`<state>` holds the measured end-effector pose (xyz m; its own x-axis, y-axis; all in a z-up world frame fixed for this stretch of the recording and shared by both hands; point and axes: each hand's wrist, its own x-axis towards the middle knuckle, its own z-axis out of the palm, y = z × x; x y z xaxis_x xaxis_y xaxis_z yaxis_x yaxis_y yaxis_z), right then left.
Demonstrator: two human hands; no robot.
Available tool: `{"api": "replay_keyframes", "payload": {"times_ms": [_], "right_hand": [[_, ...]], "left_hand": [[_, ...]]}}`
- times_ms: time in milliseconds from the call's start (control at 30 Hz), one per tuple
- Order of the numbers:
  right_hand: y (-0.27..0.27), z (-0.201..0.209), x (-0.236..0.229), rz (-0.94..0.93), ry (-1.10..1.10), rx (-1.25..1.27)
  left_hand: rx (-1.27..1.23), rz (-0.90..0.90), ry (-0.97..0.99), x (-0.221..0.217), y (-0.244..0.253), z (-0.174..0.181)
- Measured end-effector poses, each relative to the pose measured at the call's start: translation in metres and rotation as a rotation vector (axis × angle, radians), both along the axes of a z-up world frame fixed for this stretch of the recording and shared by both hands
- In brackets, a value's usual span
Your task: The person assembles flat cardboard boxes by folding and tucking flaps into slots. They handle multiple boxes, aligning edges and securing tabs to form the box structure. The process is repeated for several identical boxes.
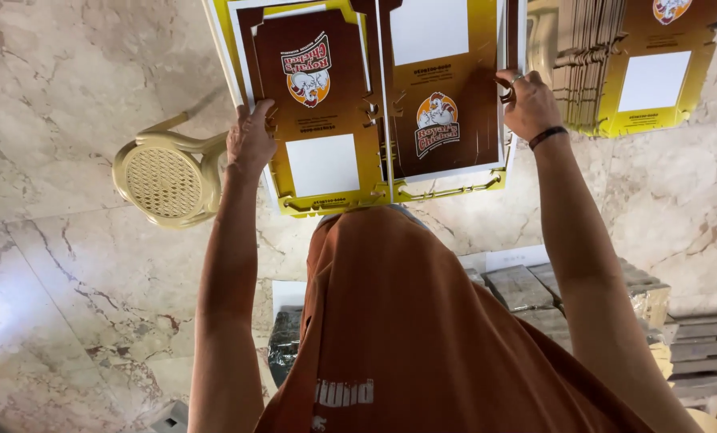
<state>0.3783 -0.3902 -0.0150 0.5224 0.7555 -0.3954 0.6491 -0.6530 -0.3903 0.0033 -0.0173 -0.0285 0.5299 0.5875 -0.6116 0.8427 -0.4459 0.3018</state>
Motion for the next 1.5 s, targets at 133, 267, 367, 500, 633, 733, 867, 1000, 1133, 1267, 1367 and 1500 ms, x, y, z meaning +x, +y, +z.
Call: {"api": "replay_keyframes", "payload": {"times_ms": [133, 267, 367, 500, 633, 733, 867, 1000, 1133, 1267, 1367, 1500], "right_hand": [[0.0, 0.013, -0.004, -0.047, 0.054, -0.068], [-0.007, 0.003, 0.006, -0.046, 0.035, -0.152], [-0.004, 0.061, -0.003, 0.0, 0.079, -0.176], [0.031, 0.178, -0.024, -0.097, 0.169, -0.236], [0.014, 0.216, -0.019, 0.079, 0.048, -0.059], [-0.029, 0.203, 0.004, 0.217, -0.193, 0.017], [-0.018, 0.246, -0.001, -0.062, 0.144, -0.001], [-0.026, 0.21, 0.017, -0.255, 0.241, 0.091], [0.023, 0.133, -0.003, 0.051, 0.08, -0.033], [0.016, 0.002, -0.026, 0.029, -0.009, 0.08], [0.01, -0.009, -0.033, 0.036, -0.131, 0.128], [0.007, -0.017, -0.023, 0.045, -0.154, 0.039]], "left_hand": [[-0.065, 0.011, 0.009, 0.003, -0.003, 0.017], [-0.075, -0.057, -0.084, -0.01, 0.008, 0.015], [-0.071, -0.026, -0.169, -0.008, 0.015, 0.059], [-0.138, -0.072, -0.247, -0.004, 0.03, 0.154], [-0.171, -0.096, -0.392, -0.017, 0.035, 0.193], [-0.203, -0.101, -0.422, -0.022, 0.036, 0.21], [-0.135, -0.119, -0.483, -0.025, 0.036, 0.235], [-0.044, -0.176, -0.617, -0.018, 0.032, 0.247], [-0.168, -0.092, -0.345, -0.002, 0.03, 0.14], [-0.006, -0.08, -0.133, -0.022, 0.024, -0.012], [0.053, -0.019, -0.087, -0.025, 0.012, -0.01], [0.079, -0.059, -0.101, -0.018, 0.015, 0.002]]}}
